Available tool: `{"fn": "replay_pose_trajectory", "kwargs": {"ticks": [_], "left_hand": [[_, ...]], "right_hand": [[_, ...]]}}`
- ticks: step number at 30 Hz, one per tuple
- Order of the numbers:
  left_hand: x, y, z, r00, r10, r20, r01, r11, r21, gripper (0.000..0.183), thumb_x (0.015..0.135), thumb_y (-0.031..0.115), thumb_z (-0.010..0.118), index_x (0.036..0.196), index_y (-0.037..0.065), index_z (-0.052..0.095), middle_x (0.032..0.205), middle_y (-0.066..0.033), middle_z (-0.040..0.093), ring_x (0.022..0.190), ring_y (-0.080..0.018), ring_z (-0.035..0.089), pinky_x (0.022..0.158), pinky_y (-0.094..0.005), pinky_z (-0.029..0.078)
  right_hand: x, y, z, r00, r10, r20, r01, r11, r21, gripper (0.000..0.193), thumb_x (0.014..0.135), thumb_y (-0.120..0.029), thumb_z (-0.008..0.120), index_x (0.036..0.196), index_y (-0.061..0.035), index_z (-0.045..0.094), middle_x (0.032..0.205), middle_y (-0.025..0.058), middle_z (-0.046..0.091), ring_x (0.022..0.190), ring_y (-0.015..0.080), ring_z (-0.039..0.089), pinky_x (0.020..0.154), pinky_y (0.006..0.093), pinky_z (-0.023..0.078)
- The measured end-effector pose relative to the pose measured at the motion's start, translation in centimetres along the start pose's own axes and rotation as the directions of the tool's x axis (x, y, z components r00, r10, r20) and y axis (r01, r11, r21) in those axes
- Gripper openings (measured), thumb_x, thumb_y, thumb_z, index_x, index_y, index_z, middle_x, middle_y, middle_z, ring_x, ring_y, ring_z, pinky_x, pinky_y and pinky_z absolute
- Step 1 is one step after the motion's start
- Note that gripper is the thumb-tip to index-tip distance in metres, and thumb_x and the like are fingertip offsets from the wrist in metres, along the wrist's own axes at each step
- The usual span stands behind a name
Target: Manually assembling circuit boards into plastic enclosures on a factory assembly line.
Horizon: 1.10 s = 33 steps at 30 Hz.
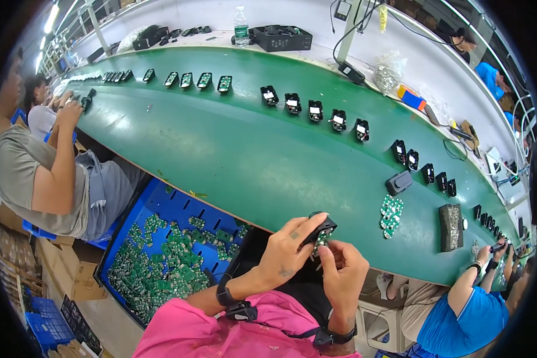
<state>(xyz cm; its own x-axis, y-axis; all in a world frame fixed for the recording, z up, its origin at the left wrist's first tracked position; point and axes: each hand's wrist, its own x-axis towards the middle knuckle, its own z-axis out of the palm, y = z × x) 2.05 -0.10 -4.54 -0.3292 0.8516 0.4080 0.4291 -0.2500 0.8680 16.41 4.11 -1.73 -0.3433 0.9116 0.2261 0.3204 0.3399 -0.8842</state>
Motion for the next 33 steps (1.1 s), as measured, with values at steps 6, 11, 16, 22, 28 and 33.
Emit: {"fn": "replay_pose_trajectory", "kwargs": {"ticks": [6, 11, 16, 22, 28, 33], "left_hand": [[0.3, 0.7, 0.1, 0.994, 0.094, -0.052, -0.090, 0.993, 0.076, 0.055, 0.086, -0.004, 0.061, 0.140, 0.008, 0.055, 0.117, -0.0225, 0.064, 0.094, -0.0405, 0.067, 0.077, -0.0412, 0.057], [0.2, 0.7, 0.2, 1.000, -0.014, 0.005, 0.015, 0.998, -0.055, 0.048, 0.091, -0.006, 0.058, 0.138, 0.004, 0.055, 0.119, -0.0147, 0.066, 0.085, -0.0109, 0.067, 0.066, -0.0253, 0.056], [0.4, 0.6, 0.3, 0.964, -0.241, 0.116, 0.264, 0.924, -0.278, 0.052, 0.089, -0.007, 0.060, 0.139, 0.005, 0.052, 0.118, -0.0136, 0.065, 0.077, -0.0096, 0.065, 0.062, -0.0257, 0.054], [0.5, 0.2, 0.9, 0.995, -0.102, -0.016, 0.099, 0.987, -0.123, 0.054, 0.085, -0.007, 0.065, 0.136, 0.006, 0.056, 0.117, -0.0159, 0.064, 0.078, -0.0208, 0.067, 0.061, -0.0300, 0.055], [0.5, 0.1, 1.0, 1.000, -0.024, -0.013, 0.024, 1.000, -0.005, 0.057, 0.083, -0.007, 0.065, 0.137, 0.008, 0.056, 0.123, -0.0191, 0.063, 0.092, -0.0330, 0.067, 0.069, -0.0346, 0.058], [0.7, 0.0, 1.0, 0.999, 0.051, -0.014, -0.050, 0.998, 0.045, 0.059, 0.085, -0.006, 0.060, 0.142, 0.007, 0.053, 0.121, -0.0214, 0.064, 0.095, -0.0389, 0.066, 0.082, -0.0422, 0.056]], "right_hand": [[0.1, 0.1, 0.3, 0.992, 0.124, 0.031, -0.127, 0.982, 0.139, 0.012, 0.092, -0.005, 0.071, 0.097, 0.0042, 0.064, 0.078, 0.0013, 0.065, 0.064, 0.0040, 0.057, 0.055, 0.0207, 0.045], [0.0, 0.9, 0.9, 0.990, 0.138, 0.006, -0.135, 0.960, 0.246, 0.014, 0.093, -0.006, 0.071, 0.098, 0.0023, 0.060, 0.078, -0.0011, 0.062, 0.066, 0.0019, 0.056, 0.055, 0.0180, 0.044], [-0.1, 0.8, 0.9, 0.998, -0.017, -0.066, 0.020, 0.998, 0.051, 0.016, 0.092, -0.006, 0.072, 0.098, 0.0042, 0.061, 0.081, 0.0036, 0.067, 0.068, 0.0066, 0.063, 0.059, 0.0213, 0.051], [-0.9, 0.6, 0.5, 0.978, 0.188, 0.090, -0.203, 0.953, 0.226, 0.024, 0.086, -0.005, 0.078, 0.101, 0.0070, 0.063, 0.085, 0.0050, 0.069, 0.073, 0.0081, 0.065, 0.062, 0.0218, 0.053], [-1.2, 0.4, 0.5, 0.994, 0.106, -0.013, -0.105, 0.992, 0.069, 0.022, 0.085, -0.004, 0.079, 0.096, 0.0060, 0.063, 0.078, 0.0036, 0.068, 0.065, 0.0053, 0.061, 0.056, 0.0198, 0.049], [-0.8, 1.4, -0.1, 0.954, 0.264, 0.143, -0.300, 0.822, 0.483, 0.013, 0.090, -0.004, 0.072, 0.092, 0.0052, 0.063, 0.076, 0.0080, 0.068, 0.057, 0.0082, 0.060, 0.048, 0.0215, 0.047]]}}
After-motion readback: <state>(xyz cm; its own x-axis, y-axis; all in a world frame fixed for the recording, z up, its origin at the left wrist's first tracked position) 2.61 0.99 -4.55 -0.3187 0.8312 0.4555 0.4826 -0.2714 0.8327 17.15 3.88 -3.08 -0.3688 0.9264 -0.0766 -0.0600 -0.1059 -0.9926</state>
